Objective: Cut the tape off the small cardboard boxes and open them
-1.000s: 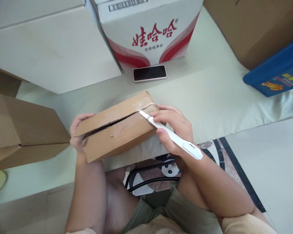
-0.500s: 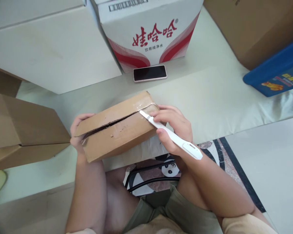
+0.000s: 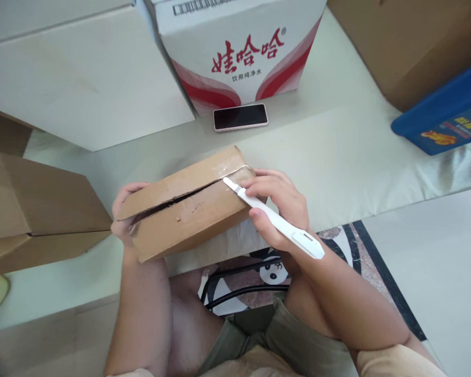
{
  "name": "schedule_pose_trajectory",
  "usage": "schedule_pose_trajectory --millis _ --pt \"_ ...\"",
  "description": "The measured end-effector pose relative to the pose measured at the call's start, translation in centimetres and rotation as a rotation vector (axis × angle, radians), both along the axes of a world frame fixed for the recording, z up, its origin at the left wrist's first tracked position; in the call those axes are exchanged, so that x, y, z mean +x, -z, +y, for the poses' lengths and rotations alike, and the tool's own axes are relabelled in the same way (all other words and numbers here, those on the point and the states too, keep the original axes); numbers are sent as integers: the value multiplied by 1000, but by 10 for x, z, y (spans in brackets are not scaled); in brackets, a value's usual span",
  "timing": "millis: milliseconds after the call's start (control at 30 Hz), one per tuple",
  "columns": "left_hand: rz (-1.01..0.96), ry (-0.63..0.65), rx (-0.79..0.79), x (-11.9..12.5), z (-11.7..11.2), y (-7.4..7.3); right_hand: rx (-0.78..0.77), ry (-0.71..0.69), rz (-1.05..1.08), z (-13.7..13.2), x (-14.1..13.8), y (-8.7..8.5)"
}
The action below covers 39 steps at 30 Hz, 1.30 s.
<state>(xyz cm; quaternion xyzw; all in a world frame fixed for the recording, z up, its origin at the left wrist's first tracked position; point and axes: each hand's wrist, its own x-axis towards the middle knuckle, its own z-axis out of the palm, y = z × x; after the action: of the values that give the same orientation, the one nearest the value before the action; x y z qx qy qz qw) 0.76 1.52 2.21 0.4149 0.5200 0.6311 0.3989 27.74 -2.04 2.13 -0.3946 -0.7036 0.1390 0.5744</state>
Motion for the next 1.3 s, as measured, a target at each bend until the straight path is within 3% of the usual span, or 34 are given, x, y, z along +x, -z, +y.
schedule_pose_trajectory --millis 1300 --pt "-67 -5 9 -1 2 6 -11 -62 58 1 -1 3"
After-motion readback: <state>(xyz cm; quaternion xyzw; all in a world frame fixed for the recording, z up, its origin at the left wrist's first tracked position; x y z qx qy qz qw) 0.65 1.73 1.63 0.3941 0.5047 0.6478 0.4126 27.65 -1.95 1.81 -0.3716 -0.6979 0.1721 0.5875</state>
